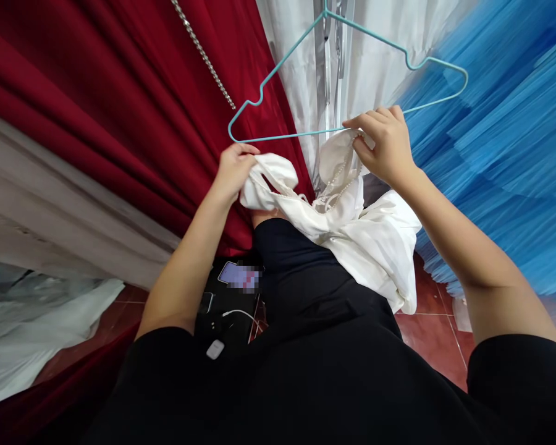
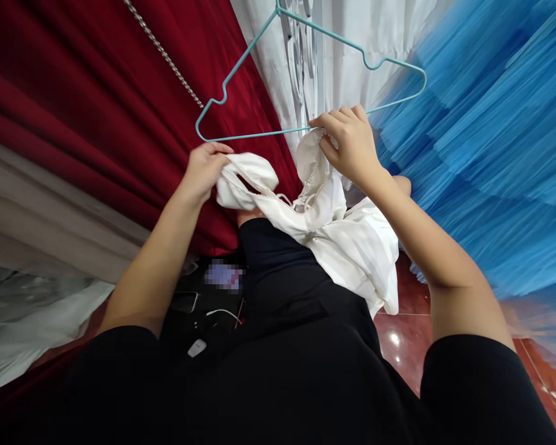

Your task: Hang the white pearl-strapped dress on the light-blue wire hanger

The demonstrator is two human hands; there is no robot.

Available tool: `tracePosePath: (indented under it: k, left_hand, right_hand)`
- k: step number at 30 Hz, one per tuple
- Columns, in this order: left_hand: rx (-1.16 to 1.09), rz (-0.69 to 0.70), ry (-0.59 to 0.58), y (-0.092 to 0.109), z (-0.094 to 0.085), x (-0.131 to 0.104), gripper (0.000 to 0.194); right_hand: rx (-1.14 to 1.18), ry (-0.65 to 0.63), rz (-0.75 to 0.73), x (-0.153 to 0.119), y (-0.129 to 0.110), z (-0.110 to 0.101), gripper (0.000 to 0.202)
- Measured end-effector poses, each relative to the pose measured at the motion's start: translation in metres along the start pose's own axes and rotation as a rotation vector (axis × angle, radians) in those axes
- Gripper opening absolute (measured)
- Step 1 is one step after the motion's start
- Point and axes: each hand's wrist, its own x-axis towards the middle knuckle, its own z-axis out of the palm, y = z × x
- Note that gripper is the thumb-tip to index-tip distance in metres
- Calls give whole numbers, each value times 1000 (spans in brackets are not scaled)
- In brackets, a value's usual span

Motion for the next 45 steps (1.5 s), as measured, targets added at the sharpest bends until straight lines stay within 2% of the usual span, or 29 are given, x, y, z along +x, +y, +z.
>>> tracePosePath:
  k: [3, 7, 11, 14, 17, 20, 22, 25, 26, 27, 28, 30, 31, 33, 36, 39, 42, 45]
  left_hand:
    - [88, 75, 178, 1, -26, 19, 21]
    - [457, 218, 222, 6, -59, 31, 19]
    - [581, 261, 270, 14, -75, 39, 15]
    - [538, 398, 352, 39, -66, 47, 14]
    - [494, 569, 383, 75, -41, 54, 14]
    - [520, 607, 376, 105, -16, 57, 27]
    - [448, 624, 361, 117, -2, 52, 34]
    - [299, 771, 368, 123, 16, 33, 42]
    - [300, 825, 327, 123, 22, 25, 41]
    - [334, 857, 238, 121, 28, 17, 39]
    - [382, 857, 105, 118, 35, 9, 35]
    - [469, 759, -167, 110, 49, -2, 31]
    - [499, 693, -241, 105, 55, -5, 34]
    - [526, 599, -253, 98, 64, -8, 39]
    - [514, 550, -207, 94, 65, -7, 41]
    - [493, 561, -236, 98, 52, -5, 39]
    - [480, 599, -280, 99, 39, -4, 39]
    - [513, 608, -271, 98, 34, -1, 42]
  right_hand:
    - [2, -33, 5, -1, -9, -7, 42]
    - [41, -29, 33, -1, -18, -9, 44]
    - [66, 16, 36, -2, -14, -8, 44]
    - [84, 28, 10, -3, -11, -7, 44]
    - [80, 19, 19, -3, -13, -6, 42]
    - [77, 8, 58, -3, -14, -2, 43]
    - [74, 18, 82, -3, -12, 1, 43]
    - [65, 9, 111, -2, -10, 4, 43]
    - [68, 3, 115, -1, -11, 4, 43]
    - [76, -2, 111, -1, -12, 3, 44]
    - [85, -6, 101, 0, -13, 2, 45]
    - [87, -12, 71, -2, -15, -1, 47]
    - [68, -11, 62, -4, -15, -3, 47]
    - [-18, 22, 97, -13, -10, -7, 45]
    - [-192, 178, 285, -28, 11, -14, 47]
    - [-301, 272, 471, -33, 47, -26, 47]
    - [-247, 293, 469, -21, 80, -40, 40]
    - [-149, 414, 378, 0, 93, -52, 26]
